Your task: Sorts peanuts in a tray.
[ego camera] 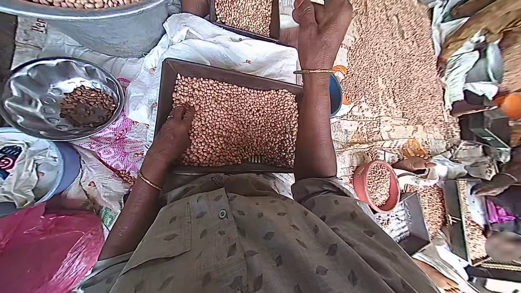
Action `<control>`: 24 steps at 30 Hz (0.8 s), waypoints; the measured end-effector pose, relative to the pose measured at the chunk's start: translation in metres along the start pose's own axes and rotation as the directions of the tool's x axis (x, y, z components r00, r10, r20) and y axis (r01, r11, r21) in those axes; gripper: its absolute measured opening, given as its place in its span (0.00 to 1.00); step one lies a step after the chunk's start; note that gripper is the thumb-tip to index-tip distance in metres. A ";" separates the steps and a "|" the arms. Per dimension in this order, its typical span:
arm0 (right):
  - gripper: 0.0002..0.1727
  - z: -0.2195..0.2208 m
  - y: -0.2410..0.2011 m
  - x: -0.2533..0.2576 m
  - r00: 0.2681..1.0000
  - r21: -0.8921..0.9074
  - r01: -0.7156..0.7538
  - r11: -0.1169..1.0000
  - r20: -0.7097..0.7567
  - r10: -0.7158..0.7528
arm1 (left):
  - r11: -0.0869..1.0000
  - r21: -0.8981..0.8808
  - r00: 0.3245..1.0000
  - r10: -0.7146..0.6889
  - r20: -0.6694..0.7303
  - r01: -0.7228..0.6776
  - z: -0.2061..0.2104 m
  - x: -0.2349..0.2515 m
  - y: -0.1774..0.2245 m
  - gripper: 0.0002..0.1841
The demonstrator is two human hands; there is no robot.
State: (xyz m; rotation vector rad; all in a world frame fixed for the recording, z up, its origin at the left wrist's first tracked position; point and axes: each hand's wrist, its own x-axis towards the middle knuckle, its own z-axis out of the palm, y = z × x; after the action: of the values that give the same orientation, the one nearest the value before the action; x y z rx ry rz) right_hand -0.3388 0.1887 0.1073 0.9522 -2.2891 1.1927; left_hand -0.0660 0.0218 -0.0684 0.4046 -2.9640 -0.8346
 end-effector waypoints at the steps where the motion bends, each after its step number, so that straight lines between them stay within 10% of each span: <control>1: 0.10 -0.004 0.009 -0.006 1.000 -0.002 0.005 1.000 0.011 -0.005 | 1.000 0.009 1.000 0.015 -0.017 -0.015 0.002 -0.003 -0.001 0.46; 5: 0.16 -0.011 0.043 -0.058 0.808 -0.418 -0.193 0.888 0.446 0.385 | 1.000 0.020 1.000 0.006 -0.004 -0.006 0.002 -0.003 -0.002 0.47; 10: 0.24 0.010 0.069 -0.096 0.595 -0.749 -0.211 0.628 0.411 0.691 | 1.000 0.026 0.999 -0.016 0.027 0.016 -0.002 0.004 0.001 0.47; 20: 0.20 0.044 0.011 -0.147 0.567 0.183 -0.093 0.979 0.818 -0.099 | 0.997 0.033 0.997 -0.065 0.040 0.064 -0.004 0.002 0.005 0.49; 24: 0.16 -0.018 0.028 -0.165 0.668 0.120 -0.200 0.972 0.743 0.046 | 0.997 0.034 0.997 -0.064 0.048 0.063 -0.004 0.003 0.006 0.50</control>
State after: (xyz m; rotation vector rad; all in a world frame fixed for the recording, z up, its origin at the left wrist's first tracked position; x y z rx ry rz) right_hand -0.2438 0.2792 0.0023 1.6175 -2.9294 1.2473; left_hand -0.0695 0.0234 -0.0620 0.4894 -3.0281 -0.8145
